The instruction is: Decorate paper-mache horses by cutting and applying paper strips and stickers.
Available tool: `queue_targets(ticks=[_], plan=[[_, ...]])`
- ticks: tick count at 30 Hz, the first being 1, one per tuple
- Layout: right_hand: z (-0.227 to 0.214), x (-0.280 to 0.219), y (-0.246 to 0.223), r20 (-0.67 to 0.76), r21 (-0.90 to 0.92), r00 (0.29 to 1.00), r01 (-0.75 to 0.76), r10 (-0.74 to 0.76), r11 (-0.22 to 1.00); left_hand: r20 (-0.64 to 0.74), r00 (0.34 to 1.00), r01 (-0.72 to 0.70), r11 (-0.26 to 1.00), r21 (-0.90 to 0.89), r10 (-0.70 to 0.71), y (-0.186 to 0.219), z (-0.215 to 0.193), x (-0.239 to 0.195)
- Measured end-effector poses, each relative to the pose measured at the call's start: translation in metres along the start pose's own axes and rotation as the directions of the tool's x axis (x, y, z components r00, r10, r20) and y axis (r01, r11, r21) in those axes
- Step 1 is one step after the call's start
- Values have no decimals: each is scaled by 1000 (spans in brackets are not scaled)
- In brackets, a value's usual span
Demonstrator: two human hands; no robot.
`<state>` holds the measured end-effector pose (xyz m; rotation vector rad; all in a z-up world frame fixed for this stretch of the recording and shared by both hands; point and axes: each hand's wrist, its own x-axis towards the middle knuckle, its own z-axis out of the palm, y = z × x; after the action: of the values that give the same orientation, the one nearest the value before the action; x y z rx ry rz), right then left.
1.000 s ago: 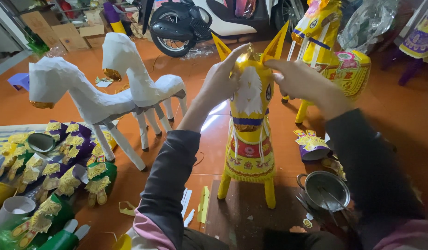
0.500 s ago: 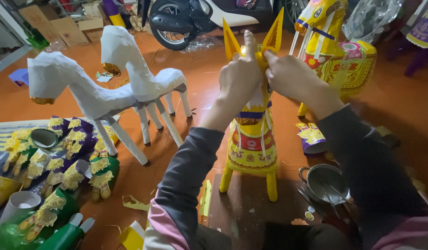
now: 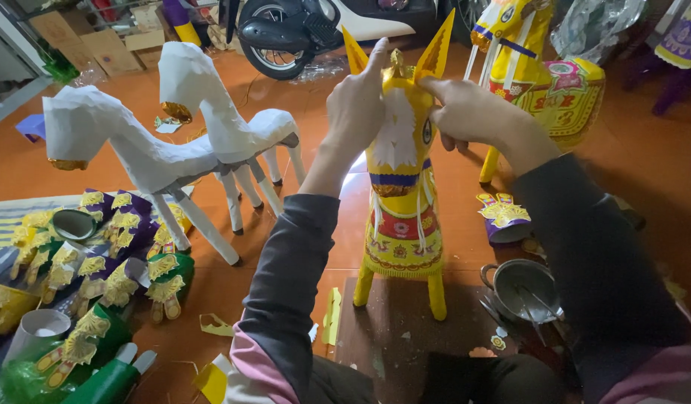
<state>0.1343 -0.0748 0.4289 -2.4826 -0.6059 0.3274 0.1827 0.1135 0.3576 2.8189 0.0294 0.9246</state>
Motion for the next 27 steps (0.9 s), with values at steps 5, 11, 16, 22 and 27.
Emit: queue_targets(ticks=[5,11,16,22,27], plan=[[9,11,9,-54,-115,995,78,-85,990,-29,999,18,1000,0,-18,-2,4,0],[8,4,3,-75,-148,995,49,-61,988,-302,949,-89,996,29,93,25,-8,0],[12,26,21,-85,-120,983,153,-163,981,-245,964,-107,994,14,107,48,13,31],[16,20,33,-237,-57,928,284,-289,957,-194,965,-164,982,92,179,44,25,42],[39,49,77,-537,185,817,357,-210,916,-194,967,-151,984,93,167,40,25,42]])
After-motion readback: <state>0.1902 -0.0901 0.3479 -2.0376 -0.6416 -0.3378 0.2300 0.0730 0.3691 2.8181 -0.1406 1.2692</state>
